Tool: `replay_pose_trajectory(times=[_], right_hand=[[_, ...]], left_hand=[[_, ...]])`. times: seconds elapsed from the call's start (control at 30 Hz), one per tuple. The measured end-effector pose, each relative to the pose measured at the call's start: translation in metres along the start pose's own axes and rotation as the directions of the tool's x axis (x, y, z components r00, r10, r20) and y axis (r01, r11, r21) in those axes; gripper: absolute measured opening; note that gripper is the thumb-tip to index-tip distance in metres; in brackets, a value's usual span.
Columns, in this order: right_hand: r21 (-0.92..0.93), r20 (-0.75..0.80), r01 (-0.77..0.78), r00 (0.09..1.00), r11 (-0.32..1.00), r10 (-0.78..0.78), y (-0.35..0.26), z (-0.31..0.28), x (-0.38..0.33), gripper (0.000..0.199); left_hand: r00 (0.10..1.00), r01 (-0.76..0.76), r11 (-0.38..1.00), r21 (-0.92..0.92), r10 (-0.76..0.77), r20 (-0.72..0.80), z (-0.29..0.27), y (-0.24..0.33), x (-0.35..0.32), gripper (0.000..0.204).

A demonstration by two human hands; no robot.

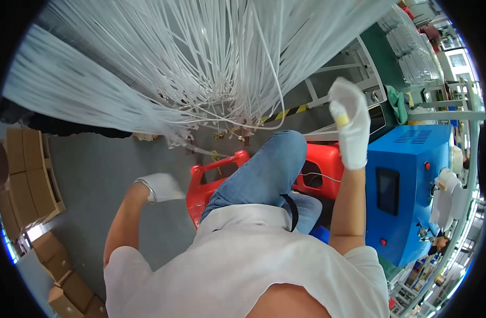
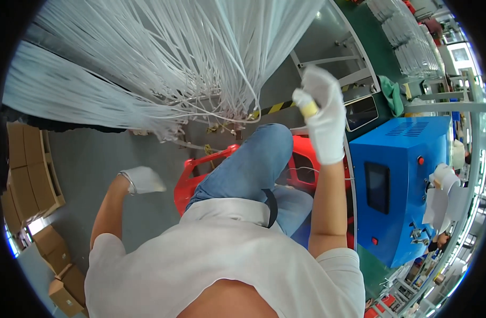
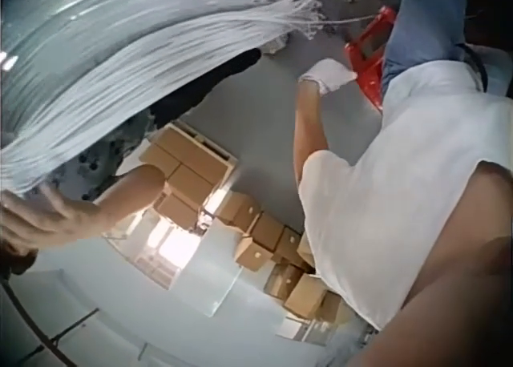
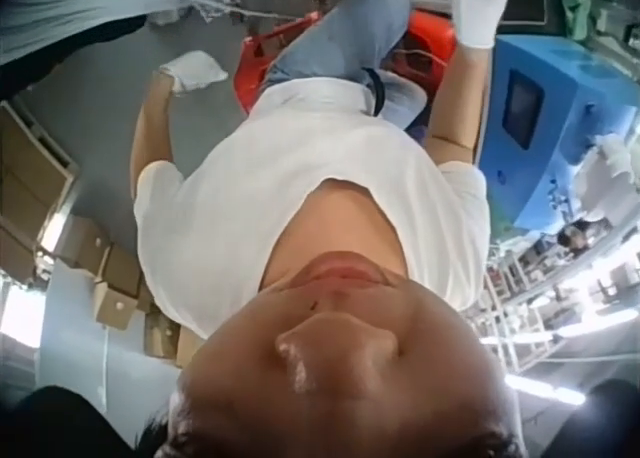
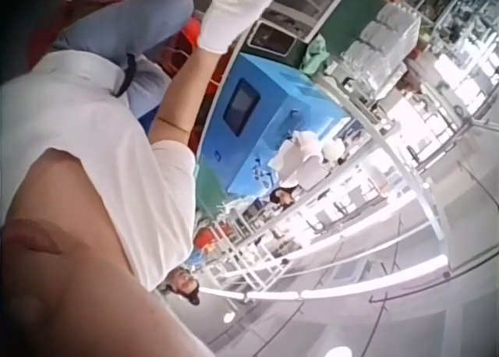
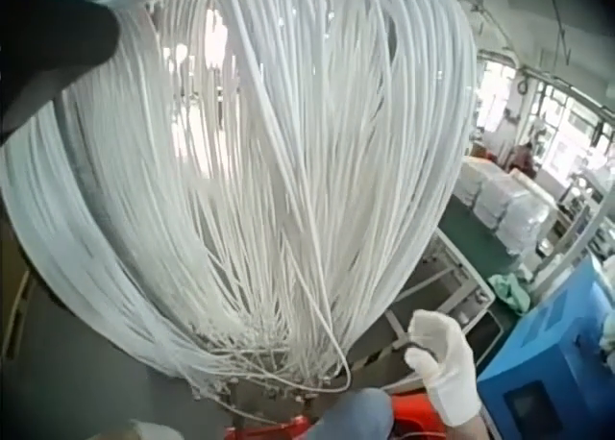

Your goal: The worker is taking fiber optic cables, inserting them into a testing or processing machine, and then placing them into plastic cases and blue bins.

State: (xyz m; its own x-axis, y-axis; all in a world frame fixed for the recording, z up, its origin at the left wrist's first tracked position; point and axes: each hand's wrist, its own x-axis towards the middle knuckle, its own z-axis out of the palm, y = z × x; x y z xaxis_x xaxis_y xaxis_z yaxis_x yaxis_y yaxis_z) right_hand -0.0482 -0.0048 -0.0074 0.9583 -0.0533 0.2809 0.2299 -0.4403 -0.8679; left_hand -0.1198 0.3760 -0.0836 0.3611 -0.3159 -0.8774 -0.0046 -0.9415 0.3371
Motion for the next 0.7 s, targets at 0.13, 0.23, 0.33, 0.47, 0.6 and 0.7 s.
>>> replay_pose_trajectory(times=[0.13, 0.23, 0.33, 0.47, 0.6, 0.7], right_hand=[[0.159, -0.068, 0.196, 0.98, 0.968, -0.187, 0.004, 0.012, 0.046, 0.062], [0.255, 0.127, 0.2, 0.963, 0.946, -0.238, -0.016, 0.052, 0.066, 0.064], [0.08, 0.148, 0.136, 0.978, 0.987, -0.146, -0.029, 0.084, 0.076, 0.055], [-0.312, 0.183, 0.09, 0.983, 0.946, -0.033, 0.008, 0.032, 0.094, 0.02], [0.141, -0.193, 0.041, 0.981, 0.989, -0.013, 0.048, -0.017, 0.096, 0.021], [0.721, 0.145, -0.349, 0.921, 0.599, 0.362, 0.035, 0.069, 0.039, 0.01]], left_hand=[[0.399, -0.612, 0.791, -0.017, 0.29, -0.87, -0.063, 0.094, 0.016, 0.086], [-0.086, -0.621, 0.764, 0.174, 0.155, -0.984, -0.132, 0.122, 0.043, 0.079], [0.32, -0.72, 0.654, -0.234, 0.013, -0.947, -0.16, 0.165, 0.039, 0.059], [0.248, -0.491, 0.861, 0.135, 0.286, -0.926, -0.147, 0.116, -0.002, 0.035], [0.091, -0.453, 0.886, 0.097, 0.154, -0.984, -0.139, 0.052, 0.019, 0.032], [0.008, -0.495, 0.859, -0.13, -0.145, -0.989, -0.121, 0.038, 0.022, 0.031]])
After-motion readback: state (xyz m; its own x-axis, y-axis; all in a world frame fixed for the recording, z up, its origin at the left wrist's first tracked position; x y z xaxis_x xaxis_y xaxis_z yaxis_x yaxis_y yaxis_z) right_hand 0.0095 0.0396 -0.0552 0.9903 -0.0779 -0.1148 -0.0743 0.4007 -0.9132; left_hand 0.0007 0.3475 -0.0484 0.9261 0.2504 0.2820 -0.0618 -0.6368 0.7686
